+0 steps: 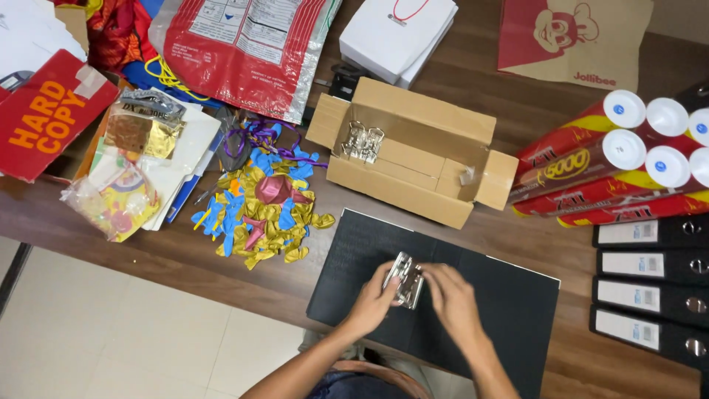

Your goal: Removing metal binder rings from a box and installing them into a black office binder.

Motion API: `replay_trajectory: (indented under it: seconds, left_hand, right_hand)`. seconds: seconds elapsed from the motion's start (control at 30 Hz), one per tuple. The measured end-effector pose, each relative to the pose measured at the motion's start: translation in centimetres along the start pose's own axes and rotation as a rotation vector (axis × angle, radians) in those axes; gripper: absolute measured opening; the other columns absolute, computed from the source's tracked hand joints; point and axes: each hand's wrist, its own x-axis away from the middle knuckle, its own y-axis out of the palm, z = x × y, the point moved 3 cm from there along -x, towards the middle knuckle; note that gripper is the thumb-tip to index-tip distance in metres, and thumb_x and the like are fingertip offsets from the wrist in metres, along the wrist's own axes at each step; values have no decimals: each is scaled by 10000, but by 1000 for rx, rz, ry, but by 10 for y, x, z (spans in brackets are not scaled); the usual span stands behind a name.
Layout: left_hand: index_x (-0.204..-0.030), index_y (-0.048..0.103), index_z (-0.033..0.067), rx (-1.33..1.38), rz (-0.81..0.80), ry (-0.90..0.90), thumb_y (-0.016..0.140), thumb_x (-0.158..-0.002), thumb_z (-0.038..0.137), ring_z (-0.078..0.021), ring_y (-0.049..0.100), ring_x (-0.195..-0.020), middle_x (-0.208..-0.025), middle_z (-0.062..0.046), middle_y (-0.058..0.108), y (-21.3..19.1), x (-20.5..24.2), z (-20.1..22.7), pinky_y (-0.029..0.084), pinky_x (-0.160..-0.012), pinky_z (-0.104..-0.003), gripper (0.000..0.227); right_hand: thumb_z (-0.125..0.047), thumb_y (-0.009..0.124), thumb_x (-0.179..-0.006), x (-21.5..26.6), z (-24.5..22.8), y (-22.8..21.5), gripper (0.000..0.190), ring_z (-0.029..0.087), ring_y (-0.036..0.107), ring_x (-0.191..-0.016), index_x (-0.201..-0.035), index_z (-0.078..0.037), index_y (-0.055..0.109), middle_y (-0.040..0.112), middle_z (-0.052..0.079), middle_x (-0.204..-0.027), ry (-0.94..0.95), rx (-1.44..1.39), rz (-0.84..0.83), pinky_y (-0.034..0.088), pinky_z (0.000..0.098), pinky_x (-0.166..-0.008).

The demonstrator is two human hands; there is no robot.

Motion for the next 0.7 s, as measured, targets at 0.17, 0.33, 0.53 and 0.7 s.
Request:
replay_trajectory:
  seconds: [0.17,0.33,0.53,0.7]
  left_hand:
    - [-1410,548,82,-487,107,508,506,-1065,276,-357,644,-1215,-1273,-158,688,-50,-65,97,507,-1030,-462,398]
    - [-1406,536,86,-1164,180,730,619,-956,304,-415,417,-1411,-1467,-194,509,-91,-157,109,274,-1207,-561,507]
    - [-1451,511,139,-1410,71,619,615,-933,330,-398,313,-1461,-1558,-189,402,-101,-203,85,169,-1211,-631,562]
    - [-1502,476,129,-1387,78,622,594,-933,311,-389,244,-1511,-1580,-183,378,-104,-197,89,131,-1217,-627,609]
  right_hand:
    - [-65,683,-969,-109,26,-15,123,202,733,-734,-1050,-60,775,770,104,-905,27,107,110,604,357,-660]
    - [-18,666,-1005,-234,52,14,114,230,739,-830,-1081,0,749,754,147,-972,-166,187,211,577,400,-857]
    - [-12,660,-969,-311,138,102,109,364,710,-851,-1049,21,726,726,221,-983,-154,171,120,564,419,-758]
    - [-34,647,-963,-321,163,146,69,443,670,-870,-977,11,698,696,251,-927,-173,236,-82,540,483,-748]
